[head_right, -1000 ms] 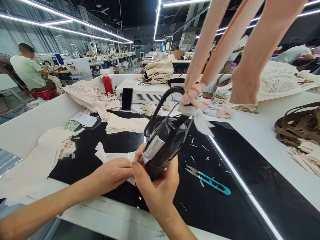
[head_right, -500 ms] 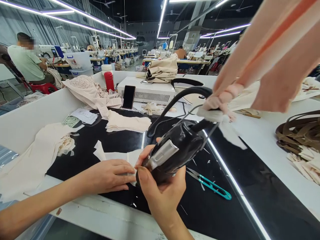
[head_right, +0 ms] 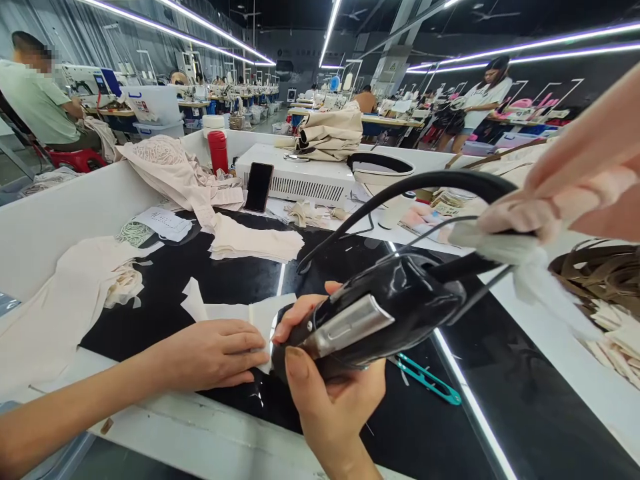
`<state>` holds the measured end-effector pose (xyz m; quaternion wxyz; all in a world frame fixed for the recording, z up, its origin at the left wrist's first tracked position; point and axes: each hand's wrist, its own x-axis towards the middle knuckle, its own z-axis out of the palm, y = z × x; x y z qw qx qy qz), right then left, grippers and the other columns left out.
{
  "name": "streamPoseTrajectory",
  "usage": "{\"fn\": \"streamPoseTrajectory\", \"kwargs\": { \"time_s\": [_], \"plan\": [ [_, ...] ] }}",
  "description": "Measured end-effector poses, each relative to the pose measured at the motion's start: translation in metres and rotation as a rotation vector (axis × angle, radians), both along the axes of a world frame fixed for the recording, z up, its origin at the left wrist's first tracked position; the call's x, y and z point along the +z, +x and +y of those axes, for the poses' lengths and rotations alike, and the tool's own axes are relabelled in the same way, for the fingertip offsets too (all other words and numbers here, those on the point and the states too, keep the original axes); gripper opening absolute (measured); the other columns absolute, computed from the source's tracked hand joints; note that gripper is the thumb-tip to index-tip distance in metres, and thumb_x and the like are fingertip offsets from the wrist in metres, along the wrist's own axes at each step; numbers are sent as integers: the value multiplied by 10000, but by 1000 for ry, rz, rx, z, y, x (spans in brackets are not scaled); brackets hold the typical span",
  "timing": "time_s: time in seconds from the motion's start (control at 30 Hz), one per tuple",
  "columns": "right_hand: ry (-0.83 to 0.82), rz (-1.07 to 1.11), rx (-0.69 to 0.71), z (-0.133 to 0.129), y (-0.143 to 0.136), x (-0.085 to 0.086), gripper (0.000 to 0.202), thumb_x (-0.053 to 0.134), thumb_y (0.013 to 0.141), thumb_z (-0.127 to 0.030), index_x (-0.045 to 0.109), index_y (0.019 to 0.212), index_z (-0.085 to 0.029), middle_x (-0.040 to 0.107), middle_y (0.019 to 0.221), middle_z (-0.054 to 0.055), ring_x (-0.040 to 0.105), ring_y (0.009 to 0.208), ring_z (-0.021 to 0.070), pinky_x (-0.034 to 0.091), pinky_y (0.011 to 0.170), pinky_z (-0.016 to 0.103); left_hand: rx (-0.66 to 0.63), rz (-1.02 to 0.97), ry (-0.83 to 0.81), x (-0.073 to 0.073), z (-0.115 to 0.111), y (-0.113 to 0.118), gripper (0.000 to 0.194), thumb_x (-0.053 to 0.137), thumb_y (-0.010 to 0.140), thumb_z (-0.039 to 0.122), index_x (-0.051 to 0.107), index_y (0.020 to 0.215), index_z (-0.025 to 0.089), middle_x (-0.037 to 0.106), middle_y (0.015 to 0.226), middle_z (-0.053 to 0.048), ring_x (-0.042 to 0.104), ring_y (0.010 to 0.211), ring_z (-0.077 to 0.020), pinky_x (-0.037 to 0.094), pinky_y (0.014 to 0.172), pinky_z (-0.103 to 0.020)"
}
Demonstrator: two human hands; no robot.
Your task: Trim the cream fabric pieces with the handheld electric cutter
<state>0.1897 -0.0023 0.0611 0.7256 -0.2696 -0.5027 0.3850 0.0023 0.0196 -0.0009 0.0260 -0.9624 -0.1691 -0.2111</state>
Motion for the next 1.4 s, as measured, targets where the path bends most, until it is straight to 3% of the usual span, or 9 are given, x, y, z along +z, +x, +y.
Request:
{"fn": "streamPoseTrajectory", "kwargs": {
  "time_s": [0.53, 0.7, 0.9, 1.4],
  "plan": [
    [27, 13, 5, 1, -1, -1, 433, 837, 855, -382, 617, 1214, -285, 678, 824, -4, 639, 612, 164, 557, 523, 303, 3, -8, -21, 3, -2, -2, 196, 544, 1073, 239, 621, 1213, 126, 701, 1112, -95, 677, 1091, -202, 524, 1090, -313],
    [12, 72, -19, 3, -2, 4, 428, 843, 849, -367, 622, 1203, -276, 683, 834, -13, 648, 619, 149, 585, 531, 283, 20, -18, 41, 3, -2, -2, 224, 470, 1106, 253, 625, 1194, 119, 702, 1100, -77, 682, 1078, -196, 533, 1071, -308],
    [22, 72, 17, 3, -5, -2, 314, 851, 846, -366, 655, 1075, -281, 692, 850, -10, 650, 622, 130, 588, 530, 254, 13, -31, 111, 5, -3, -1, 299, 369, 1138, 245, 635, 1170, 112, 723, 1093, -78, 689, 1058, -180, 536, 1065, -305],
    [31, 32, 11, 3, -7, -4, 249, 812, 883, -350, 665, 1075, -289, 683, 858, -17, 655, 646, 116, 596, 577, 240, 22, -40, 108, 4, -4, -3, 335, 332, 1146, 255, 639, 1173, 124, 729, 1102, -64, 696, 1058, -179, 533, 1058, -302]
  ]
}}
